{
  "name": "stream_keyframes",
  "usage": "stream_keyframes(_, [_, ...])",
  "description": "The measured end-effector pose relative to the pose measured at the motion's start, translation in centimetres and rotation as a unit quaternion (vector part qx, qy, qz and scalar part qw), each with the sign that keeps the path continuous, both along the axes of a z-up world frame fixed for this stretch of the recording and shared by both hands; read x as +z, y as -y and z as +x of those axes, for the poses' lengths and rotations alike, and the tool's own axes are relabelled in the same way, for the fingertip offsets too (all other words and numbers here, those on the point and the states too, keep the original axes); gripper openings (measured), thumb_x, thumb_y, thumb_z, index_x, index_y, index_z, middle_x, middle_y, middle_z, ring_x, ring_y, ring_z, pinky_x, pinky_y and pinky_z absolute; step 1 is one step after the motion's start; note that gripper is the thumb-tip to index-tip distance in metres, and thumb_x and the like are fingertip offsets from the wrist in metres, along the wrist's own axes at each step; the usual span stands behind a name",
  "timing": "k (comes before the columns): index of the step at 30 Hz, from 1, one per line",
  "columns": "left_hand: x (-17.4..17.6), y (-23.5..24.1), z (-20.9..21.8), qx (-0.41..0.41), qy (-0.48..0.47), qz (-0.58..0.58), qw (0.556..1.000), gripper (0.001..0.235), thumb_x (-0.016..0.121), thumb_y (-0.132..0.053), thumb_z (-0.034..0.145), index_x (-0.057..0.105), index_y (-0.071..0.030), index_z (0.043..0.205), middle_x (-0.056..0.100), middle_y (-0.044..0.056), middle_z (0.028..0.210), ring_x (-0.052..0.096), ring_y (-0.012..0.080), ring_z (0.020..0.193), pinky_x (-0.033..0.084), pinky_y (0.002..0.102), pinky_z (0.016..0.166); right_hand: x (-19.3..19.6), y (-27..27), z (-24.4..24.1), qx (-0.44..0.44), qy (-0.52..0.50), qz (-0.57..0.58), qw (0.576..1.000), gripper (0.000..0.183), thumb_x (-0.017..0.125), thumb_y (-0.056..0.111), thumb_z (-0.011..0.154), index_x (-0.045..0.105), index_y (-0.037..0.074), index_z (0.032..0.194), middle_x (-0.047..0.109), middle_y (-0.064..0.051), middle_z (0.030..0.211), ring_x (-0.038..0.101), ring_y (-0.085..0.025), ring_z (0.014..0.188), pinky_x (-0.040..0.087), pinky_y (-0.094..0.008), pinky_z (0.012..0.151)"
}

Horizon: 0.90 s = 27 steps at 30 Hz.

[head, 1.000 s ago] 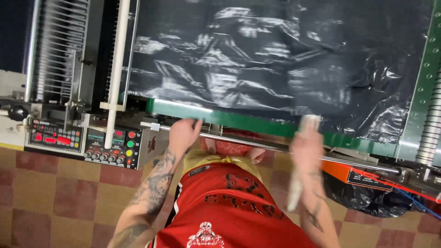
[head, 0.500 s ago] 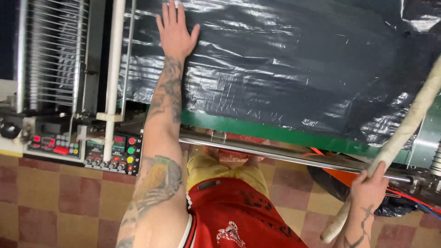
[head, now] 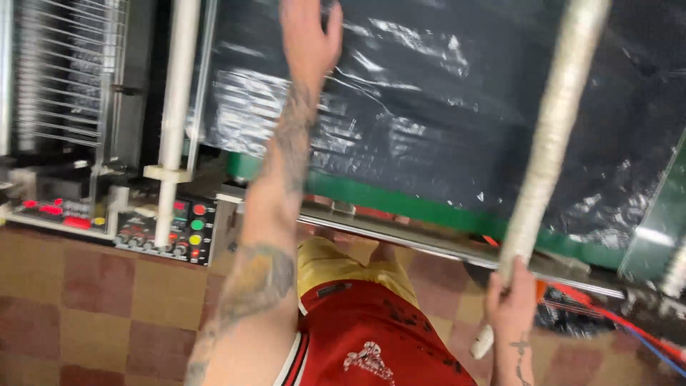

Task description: Smoothing out black plastic film on a conveyor belt using a plastic pipe roller to remove wrinkles before processing.

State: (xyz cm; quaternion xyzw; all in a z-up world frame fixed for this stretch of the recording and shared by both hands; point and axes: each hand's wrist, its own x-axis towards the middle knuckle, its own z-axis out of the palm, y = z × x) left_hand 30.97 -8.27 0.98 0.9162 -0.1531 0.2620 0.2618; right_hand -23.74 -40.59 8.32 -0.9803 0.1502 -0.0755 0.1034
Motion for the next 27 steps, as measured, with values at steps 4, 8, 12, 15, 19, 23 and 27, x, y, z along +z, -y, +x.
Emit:
stream_keyframes(4, [5.4,-0.4,-18.4,-0.067,-0.198,-0.155,0.965,0.029,0.057,-0.026,0.103,0.067,-0.002,0.116,0.066,0.019,0.118,0.063,0.0364,0.116,0.047,0.049,0.103,-1.1,-7.2,9.0,0.12,0.037,0.069,0.99,0.054,0.063,0.028,0.092,0.059,0.003,0.14,0.062,-0.022,0.125,0.063,-0.041,0.112,0.053,-0.047,0.091])
stream_keyframes(8, [1.7,-5.3,-31.2,-0.066,-0.312,0.097,0.943,0.045,0.053,-0.056,0.099,0.07,-0.018,0.081,0.067,0.002,0.072,0.07,0.0281,0.071,0.052,0.042,0.064,1.8,-16.9,17.8,0.232,0.109,0.061,0.965,0.049,0.065,0.038,0.088,0.066,0.032,0.136,0.062,-0.002,0.112,0.073,-0.027,0.075,0.063,-0.038,0.062])
stream_keyframes(12, [1.4,-8.2,-32.9,-0.109,-0.231,0.137,0.957,0.038,0.056,-0.048,0.097,0.069,-0.019,0.077,0.065,0.0,0.073,0.066,0.0237,0.075,0.043,0.039,0.068,3.9,-20.4,21.4,0.255,0.02,0.13,0.958,0.049,0.052,0.034,0.098,0.053,0.031,0.146,0.057,-0.009,0.106,0.071,-0.041,0.066,0.064,-0.048,0.057])
stream_keyframes(15, [1.5,-8.3,-31.5,-0.099,-0.169,0.176,0.965,0.043,0.055,-0.048,0.094,0.06,-0.018,0.064,0.057,0.003,0.06,0.064,0.0253,0.063,0.047,0.039,0.062,2.8,-17.6,21.0,0.198,0.035,0.134,0.97,0.05,0.048,0.028,0.099,0.05,0.027,0.149,0.057,-0.013,0.105,0.071,-0.043,0.072,0.064,-0.049,0.059])
stream_keyframes(19, [3.4,-7.2,-28.7,-0.04,-0.263,0.089,0.96,0.034,0.06,-0.045,0.099,0.074,-0.016,0.088,0.071,0.004,0.078,0.072,0.0269,0.077,0.054,0.037,0.067,1.7,-8.9,15.4,-0.025,-0.023,0.046,0.998,0.053,0.059,0.031,0.096,0.055,0.02,0.148,0.061,-0.014,0.108,0.07,-0.037,0.088,0.061,-0.047,0.073])
stream_keyframes(23, [2.8,-7.0,-24.0,-0.052,-0.214,-0.012,0.975,0.021,0.067,-0.031,0.1,0.074,-0.012,0.099,0.068,0.009,0.085,0.071,0.0318,0.087,0.054,0.043,0.078,-2.6,3.2,6.1,-0.176,-0.014,-0.023,0.984,0.053,0.068,0.023,0.095,0.063,0.009,0.147,0.064,-0.027,0.105,0.067,-0.05,0.094,0.056,-0.059,0.08])
stream_keyframes(27, [-1.0,-4.9,-14.3,-0.039,-0.127,0.038,0.99,0.027,0.069,-0.04,0.094,0.074,-0.014,0.101,0.069,0.009,0.095,0.069,0.0312,0.095,0.052,0.045,0.085,-5.1,11.3,0.1,-0.176,-0.003,-0.14,0.974,0.063,0.07,0.018,0.098,0.057,0.011,0.159,0.066,-0.024,0.104,0.071,-0.045,0.088,0.059,-0.054,0.071])
